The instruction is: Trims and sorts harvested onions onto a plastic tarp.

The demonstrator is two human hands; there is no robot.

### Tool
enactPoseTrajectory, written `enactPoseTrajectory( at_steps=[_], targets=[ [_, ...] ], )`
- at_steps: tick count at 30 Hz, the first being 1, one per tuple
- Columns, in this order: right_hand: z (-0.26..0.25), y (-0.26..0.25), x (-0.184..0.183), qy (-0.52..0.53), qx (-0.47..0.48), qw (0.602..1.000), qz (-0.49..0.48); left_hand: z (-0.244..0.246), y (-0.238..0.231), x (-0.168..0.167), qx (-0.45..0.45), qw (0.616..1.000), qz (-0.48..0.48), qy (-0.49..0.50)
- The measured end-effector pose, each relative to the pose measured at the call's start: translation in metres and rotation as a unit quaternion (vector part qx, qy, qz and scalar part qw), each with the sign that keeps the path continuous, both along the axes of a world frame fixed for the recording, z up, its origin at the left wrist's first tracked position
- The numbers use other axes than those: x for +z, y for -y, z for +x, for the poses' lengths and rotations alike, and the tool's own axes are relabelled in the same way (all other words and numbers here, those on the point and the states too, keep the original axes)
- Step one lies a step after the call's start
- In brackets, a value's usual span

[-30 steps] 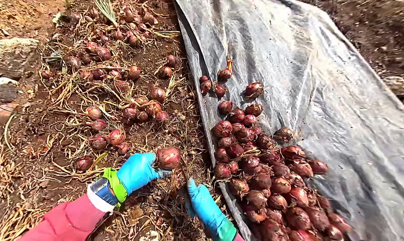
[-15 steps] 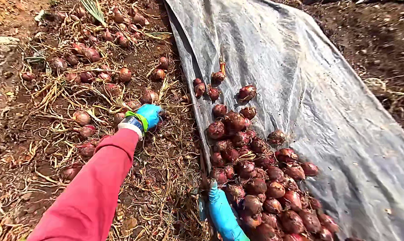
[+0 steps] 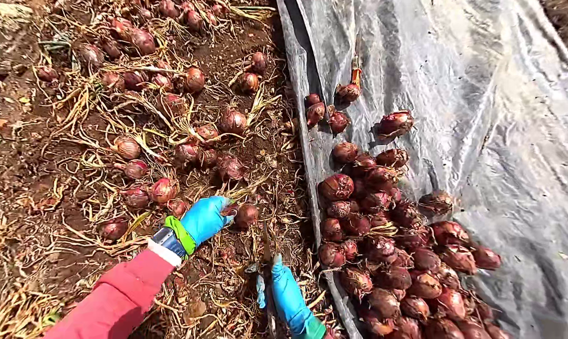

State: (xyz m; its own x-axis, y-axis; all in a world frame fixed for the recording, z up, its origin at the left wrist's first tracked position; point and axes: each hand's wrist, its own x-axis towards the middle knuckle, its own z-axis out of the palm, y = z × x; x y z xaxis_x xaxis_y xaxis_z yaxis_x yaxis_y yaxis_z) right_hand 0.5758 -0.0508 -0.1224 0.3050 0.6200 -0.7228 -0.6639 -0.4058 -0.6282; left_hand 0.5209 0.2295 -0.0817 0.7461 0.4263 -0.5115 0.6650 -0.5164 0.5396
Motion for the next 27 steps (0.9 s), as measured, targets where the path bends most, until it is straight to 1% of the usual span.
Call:
enactPoseTrajectory(
  at_steps=[2,3,4,5,6,8,9,10,11,12,13,14,15,16,18,19,20,21,22,23,24,25,27],
  targets=[
    [0.006,-0.016,0.005,0.021,0.013,0.999,0.03,-0.011,0.019,0.02,-0.02,0.999,-0.033,0.025],
    [0.011,-0.02,0.01,0.033,0.003,0.999,0.042,-0.018,0.023,0.027,-0.031,0.999,-0.032,0.024],
    [0.016,-0.021,0.017,0.044,-0.013,0.998,0.046,-0.03,0.022,0.034,-0.024,0.999,-0.027,0.028],
    [0.019,-0.017,0.023,0.053,-0.035,0.997,0.042,-0.049,0.02,0.041,0.009,0.998,-0.023,0.05],
    [0.021,-0.008,0.028,0.058,-0.056,0.996,0.038,-0.074,0.017,0.049,0.057,0.994,-0.022,0.092],
    [0.022,0.018,0.032,0.068,-0.094,0.993,0.03,-0.128,0.007,0.06,0.173,0.97,-0.042,0.163],
    [0.021,0.033,0.031,0.068,-0.106,0.992,0.021,-0.155,0.003,0.064,0.227,0.959,-0.066,0.154],
    [0.019,0.048,0.03,0.064,-0.111,0.992,0.007,-0.183,-0.002,0.064,0.236,0.965,-0.067,0.097],
    [0.014,0.062,0.026,0.058,-0.112,0.992,-0.008,-0.205,-0.007,0.067,0.18,0.982,-0.035,-0.039],
    [0.008,0.076,0.023,0.056,-0.109,0.992,-0.018,-0.215,-0.008,0.073,0.073,0.972,0.008,-0.224],
    [0.0,0.088,0.021,0.056,-0.105,0.992,-0.03,-0.215,-0.001,0.077,-0.02,0.927,0.037,-0.373],
    [-0.006,0.1,0.019,0.055,-0.105,0.992,-0.036,-0.206,0.009,0.08,-0.063,0.885,0.057,-0.458],
    [-0.012,0.11,0.019,0.052,-0.111,0.992,-0.041,-0.196,0.016,0.078,-0.088,0.871,0.076,-0.478],
    [-0.019,0.118,0.019,0.049,-0.123,0.99,-0.044,-0.178,0.021,0.078,-0.102,0.875,0.097,-0.464],
    [-0.029,0.127,0.023,0.043,-0.154,0.986,-0.051,-0.114,0.046,0.082,-0.106,0.916,0.138,-0.361],
    [-0.03,0.131,0.026,0.045,-0.163,0.984,-0.048,-0.075,0.063,0.078,-0.101,0.941,0.144,-0.291],
    [-0.03,0.134,0.028,0.054,-0.166,0.984,-0.044,-0.037,0.082,0.065,-0.101,0.962,0.146,-0.208],
    [-0.03,0.138,0.031,0.061,-0.168,0.983,-0.04,0.0,0.103,0.046,-0.119,0.975,0.141,-0.126],
    [-0.03,0.141,0.035,0.07,-0.169,0.982,-0.038,0.033,0.127,0.026,-0.169,0.975,0.134,-0.058],
    [-0.03,0.144,0.041,0.079,-0.17,0.982,-0.038,0.062,0.151,0.007,-0.237,0.963,0.127,-0.007],
    [-0.028,0.148,0.047,0.088,-0.169,0.981,-0.04,0.085,0.175,-0.011,-0.303,0.945,0.123,0.02],
    [-0.024,0.152,0.052,0.098,-0.17,0.98,-0.045,0.103,0.195,-0.026,-0.353,0.927,0.121,0.025],
    [-0.014,0.16,0.062,0.12,-0.179,0.974,-0.064,0.125,0.217,-0.046,-0.389,0.913,0.123,0.025]
  ],
)
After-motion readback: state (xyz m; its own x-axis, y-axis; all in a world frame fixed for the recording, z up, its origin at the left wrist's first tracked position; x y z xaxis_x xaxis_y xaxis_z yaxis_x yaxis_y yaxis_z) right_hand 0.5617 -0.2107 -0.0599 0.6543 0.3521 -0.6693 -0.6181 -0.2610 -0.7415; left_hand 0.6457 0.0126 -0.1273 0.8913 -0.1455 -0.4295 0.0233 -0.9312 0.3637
